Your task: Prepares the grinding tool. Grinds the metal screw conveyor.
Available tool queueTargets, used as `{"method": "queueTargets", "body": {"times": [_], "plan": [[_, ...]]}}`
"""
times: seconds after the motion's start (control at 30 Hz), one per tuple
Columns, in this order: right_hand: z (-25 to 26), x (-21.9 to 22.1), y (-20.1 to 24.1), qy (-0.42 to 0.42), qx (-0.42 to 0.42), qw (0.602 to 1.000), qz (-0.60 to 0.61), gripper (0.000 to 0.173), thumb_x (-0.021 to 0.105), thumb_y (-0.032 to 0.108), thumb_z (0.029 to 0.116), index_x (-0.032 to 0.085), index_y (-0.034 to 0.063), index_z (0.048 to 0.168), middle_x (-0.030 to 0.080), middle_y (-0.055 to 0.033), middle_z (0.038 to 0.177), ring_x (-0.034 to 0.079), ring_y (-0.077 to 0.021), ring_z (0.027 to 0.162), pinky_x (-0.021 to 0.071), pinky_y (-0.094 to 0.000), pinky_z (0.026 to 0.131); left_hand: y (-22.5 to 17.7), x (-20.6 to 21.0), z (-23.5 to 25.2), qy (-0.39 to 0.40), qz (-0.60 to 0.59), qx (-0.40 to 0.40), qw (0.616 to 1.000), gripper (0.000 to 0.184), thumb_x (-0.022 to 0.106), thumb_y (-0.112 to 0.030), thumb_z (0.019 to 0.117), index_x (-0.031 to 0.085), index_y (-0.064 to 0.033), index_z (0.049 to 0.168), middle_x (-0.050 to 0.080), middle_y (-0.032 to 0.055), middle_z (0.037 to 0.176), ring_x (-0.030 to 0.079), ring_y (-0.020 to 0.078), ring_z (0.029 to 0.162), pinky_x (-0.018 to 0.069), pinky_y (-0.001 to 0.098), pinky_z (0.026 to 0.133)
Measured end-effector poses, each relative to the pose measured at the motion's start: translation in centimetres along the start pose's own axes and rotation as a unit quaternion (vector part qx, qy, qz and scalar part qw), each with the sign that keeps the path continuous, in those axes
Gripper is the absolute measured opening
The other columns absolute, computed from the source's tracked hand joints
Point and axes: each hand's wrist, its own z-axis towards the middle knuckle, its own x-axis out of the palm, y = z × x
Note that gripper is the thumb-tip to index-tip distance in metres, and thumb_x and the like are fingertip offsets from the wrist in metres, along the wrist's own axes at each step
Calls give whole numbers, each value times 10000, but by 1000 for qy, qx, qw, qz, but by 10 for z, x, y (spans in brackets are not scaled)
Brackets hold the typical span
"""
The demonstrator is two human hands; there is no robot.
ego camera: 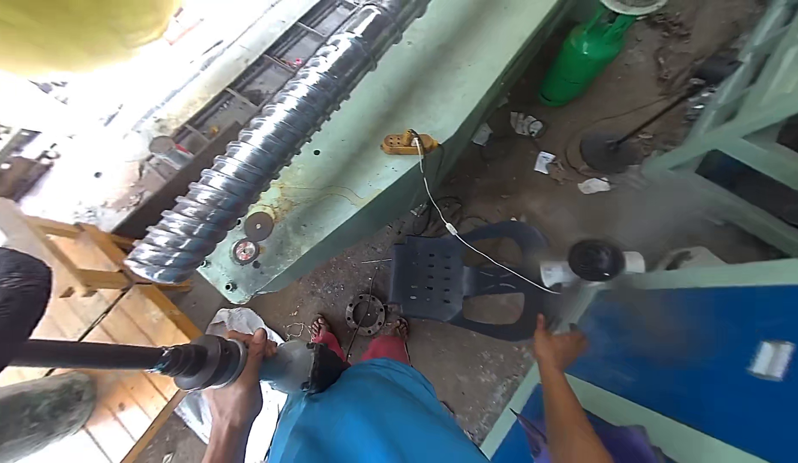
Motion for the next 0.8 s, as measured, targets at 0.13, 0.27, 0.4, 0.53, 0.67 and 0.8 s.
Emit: {"method": "queueTargets", "body": {"times": [0.13, 0.27, 0.4, 0.53, 0.67, 0.8], "plan": [[-36, -9, -7, -11, -150, 987, -63, 607, 677, 370, 964, 561, -98, 1332, 481, -410, 1380, 444, -576, 1329, 368, -651, 1120, 1, -4, 1, -24, -7, 4, 1000, 180, 719, -270, 938, 599, -182, 836, 641, -39, 652, 647, 116, 585, 587, 289, 624], [-59, 7, -9, 69, -280, 953, -93, 431, 640, 294, 976, 657, -62, 1218, 572, -363, 1297, 525, -562, 1244, 419, -685, 1050, 5, -4, 1, -31, -11, 2, 999, 198, 718, -276, 936, 594, -173, 820, 636, -31, 646, 644, 121, 585, 583, 289, 625], [-49, 25, 17, 208, -345, 902, -155, 431, 626, 269, 983, 637, -18, 1305, 597, -319, 1296, 546, -516, 1249, 441, -654, 1059, 9, -3, 1, -28, 2, -6, 1000, 222, 724, -307, 936, 586, -162, 840, 634, -25, 660, 652, 134, 602, 591, 303, 642], [-17, 41, 38, 344, -313, 821, -331, 518, 603, 317, 1006, 574, -3, 1412, 556, -307, 1401, 465, -485, 1368, 245, -658, 1197, 9, -1, -1, -24, 6, -17, 1000, 209, 714, -276, 934, 572, -164, 830, 627, -31, 650, 649, 129, 591, 591, 300, 638], [-1, 48, 46, 387, -281, 742, -470, 526, 570, 380, 1011, 587, 32, 1406, 605, -252, 1387, 491, -425, 1380, 203, -650, 1209, 8, -5, -5, -26, 2, -16, 1000, 213, 731, -290, 929, 582, -171, 833, 629, -34, 656, 645, 124, 594, 584, 296, 642], [1, 52, 46, 404, -286, 709, -502, 504, 568, 377, 1010, 603, 49, 1391, 612, -231, 1390, 498, -407, 1383, 216, -666, 1200, 9, -10, -9, -49, 1, -6, 999, 216, 745, -288, 918, 589, -172, 824, 626, -34, 653, 640, 120, 589, 581, 289, 629]]}}
